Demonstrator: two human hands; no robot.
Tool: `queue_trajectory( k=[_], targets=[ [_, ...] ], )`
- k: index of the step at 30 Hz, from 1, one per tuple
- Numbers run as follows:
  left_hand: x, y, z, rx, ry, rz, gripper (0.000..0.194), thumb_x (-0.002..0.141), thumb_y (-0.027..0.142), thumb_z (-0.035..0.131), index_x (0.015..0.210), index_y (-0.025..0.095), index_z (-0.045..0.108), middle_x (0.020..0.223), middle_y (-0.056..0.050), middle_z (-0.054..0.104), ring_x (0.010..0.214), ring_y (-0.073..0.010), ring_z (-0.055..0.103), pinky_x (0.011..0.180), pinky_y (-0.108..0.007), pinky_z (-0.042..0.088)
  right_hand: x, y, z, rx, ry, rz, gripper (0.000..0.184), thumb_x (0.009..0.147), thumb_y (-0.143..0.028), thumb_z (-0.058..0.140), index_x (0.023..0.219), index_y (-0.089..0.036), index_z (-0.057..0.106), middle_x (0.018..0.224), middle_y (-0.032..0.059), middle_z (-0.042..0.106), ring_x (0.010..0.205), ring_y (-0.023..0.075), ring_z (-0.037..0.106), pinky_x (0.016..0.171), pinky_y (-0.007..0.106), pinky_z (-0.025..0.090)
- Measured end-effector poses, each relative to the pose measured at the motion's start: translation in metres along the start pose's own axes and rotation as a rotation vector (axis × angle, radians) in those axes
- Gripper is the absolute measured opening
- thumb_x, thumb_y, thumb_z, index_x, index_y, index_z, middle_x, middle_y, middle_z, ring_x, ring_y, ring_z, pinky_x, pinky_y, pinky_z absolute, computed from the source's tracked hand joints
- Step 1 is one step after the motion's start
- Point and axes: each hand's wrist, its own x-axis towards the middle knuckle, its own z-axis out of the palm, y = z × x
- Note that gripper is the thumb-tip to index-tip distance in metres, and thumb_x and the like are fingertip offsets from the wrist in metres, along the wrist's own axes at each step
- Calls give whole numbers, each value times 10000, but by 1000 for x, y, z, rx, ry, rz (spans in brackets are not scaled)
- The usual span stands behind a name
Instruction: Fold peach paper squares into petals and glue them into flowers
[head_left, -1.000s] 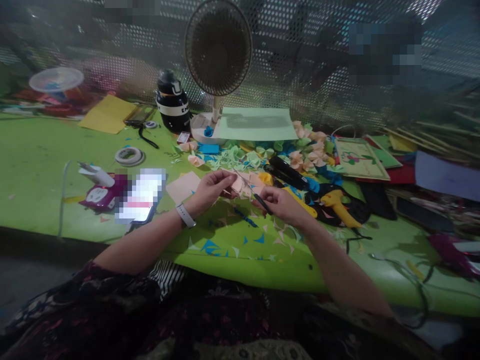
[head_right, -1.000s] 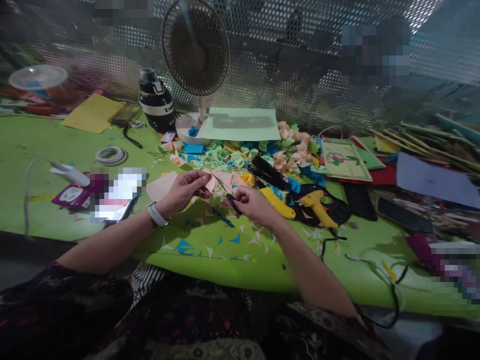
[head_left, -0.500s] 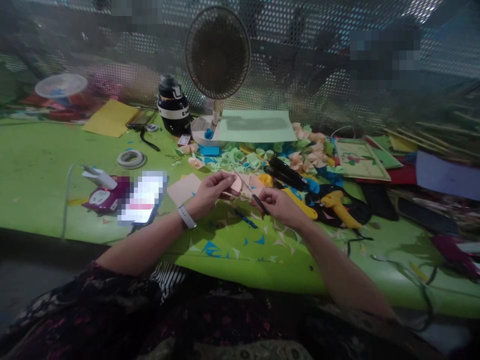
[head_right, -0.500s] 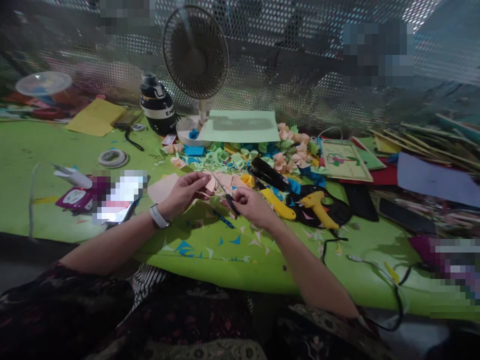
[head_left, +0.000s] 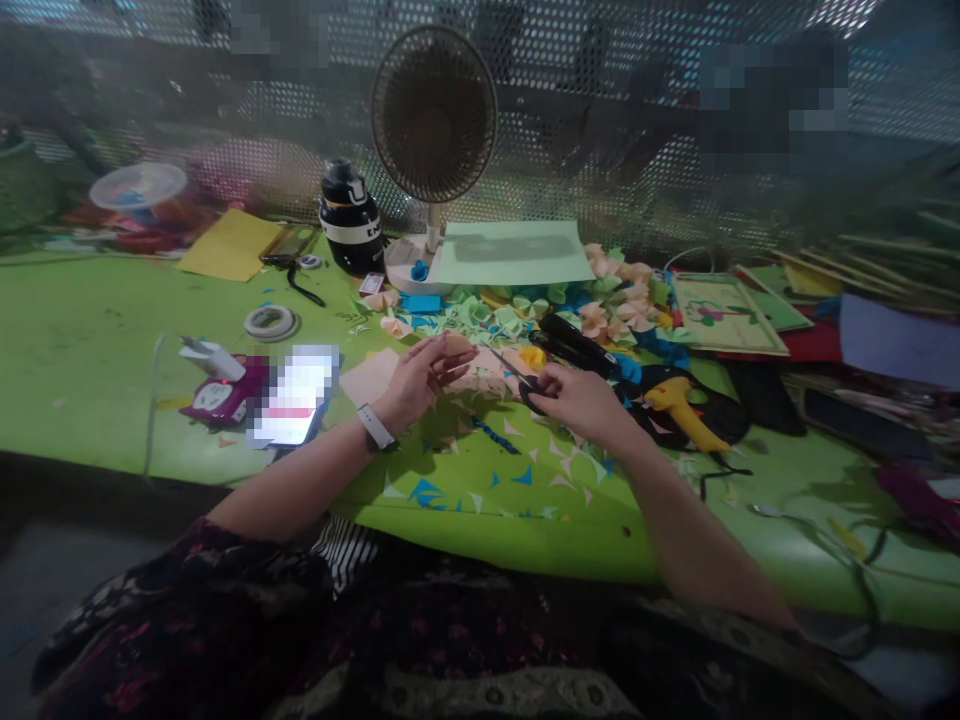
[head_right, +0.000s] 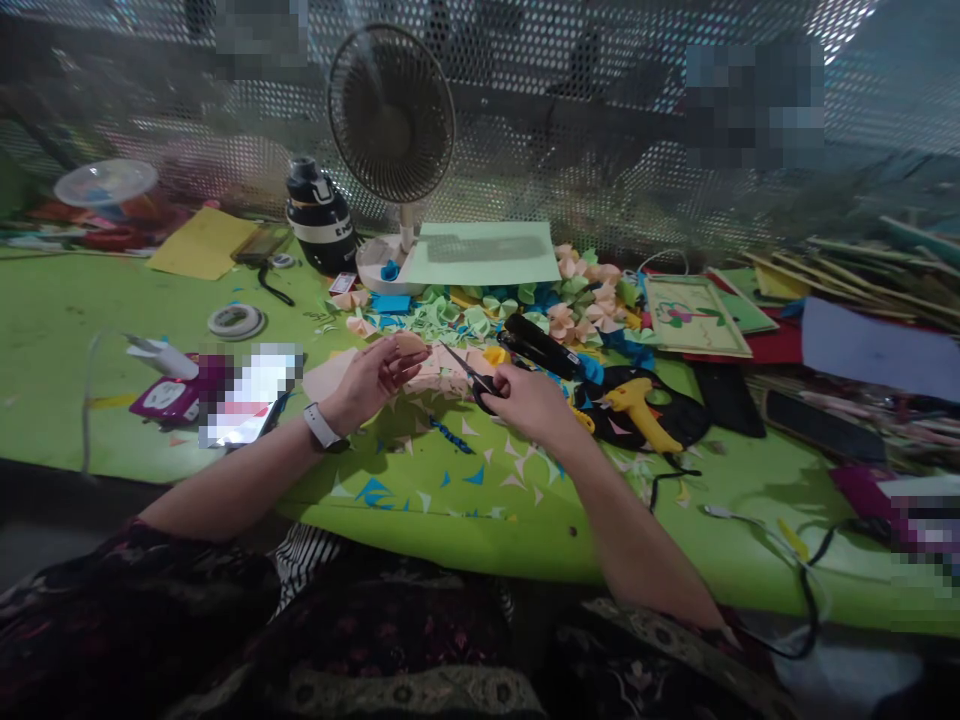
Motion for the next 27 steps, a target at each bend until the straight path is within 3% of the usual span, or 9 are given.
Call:
queue_trajectory(
  k=[3, 5, 11, 16, 18, 22, 24, 27],
  targets=[
    [2, -3, -5, 18, -66, 33, 143, 796, 213, 756, 891, 164, 663, 1005, -59, 760, 991, -175, 726, 873, -273, 568, -2, -2, -3, -72, -42, -28, 202, 800, -403, 644, 766, -211, 591, 721, 11, 664, 638, 161, 570, 549, 267, 292],
    [3, -5, -7, 37, -76, 66, 196, 730, 197, 811, 863, 171, 669, 970, -31, 754, 967, -161, 719, 866, -265, 562, -2, -2, -2, -111, -62, -63, 188, 805, -394, 646, 789, -209, 613, 736, 10, 663, 655, 161, 566, 557, 267, 285],
    [1, -1, -4, 154, -44, 79, 409, 639, 292, 889, 996, 209, 707, 866, 6, 723, 692, -85, 654, 615, -189, 509, -3, -5, 5, -235, -73, -168, 202, 803, -392, 675, 843, -195, 694, 991, 66, 674, 802, 179, 585, 588, 263, 288],
    [0, 1, -5, 242, -55, 185, 405, 672, 278, 873, 1045, 214, 727, 631, 66, 610, 501, -31, 478, 461, -153, 372, -8, -13, 8, -264, -216, -207, 197, 822, -391, 676, 871, -202, 693, 852, 44, 689, 743, 179, 577, 569, 272, 251],
    [0, 0, -5, 236, -46, 182, 421, 672, 258, 870, 1064, 210, 722, 606, 71, 603, 520, -38, 506, 502, -152, 410, -10, -16, 6, -231, -289, -197, 217, 807, -388, 701, 911, -199, 680, 833, 36, 697, 729, 177, 580, 569, 267, 257],
    [1, -2, -4, 162, -70, 139, 466, 650, 219, 866, 1087, 201, 704, 756, 28, 705, 688, -74, 640, 710, -199, 521, -9, -11, -3, -102, -388, -225, 238, 802, -384, 709, 946, -198, 676, 840, 29, 712, 730, 170, 590, 582, 255, 292],
    [1, -3, -3, 151, -73, 144, 458, 656, 208, 856, 1087, 204, 702, 773, 26, 712, 707, -78, 652, 763, -218, 531, -7, -5, -7, -14, -338, -252, 186, 832, -366, 666, 908, -198, 692, 825, 26, 711, 713, 159, 585, 601, 254, 316],
    [-2, -5, -2, 194, -60, 133, 462, 650, 206, 853, 1088, 214, 708, 860, 5, 738, 766, -106, 672, 785, -251, 543, -3, 2, -7, 168, -100, -207, 233, 868, -395, 601, 880, -185, 700, 807, 36, 705, 687, 150, 575, 630, 260, 360]
  ],
)
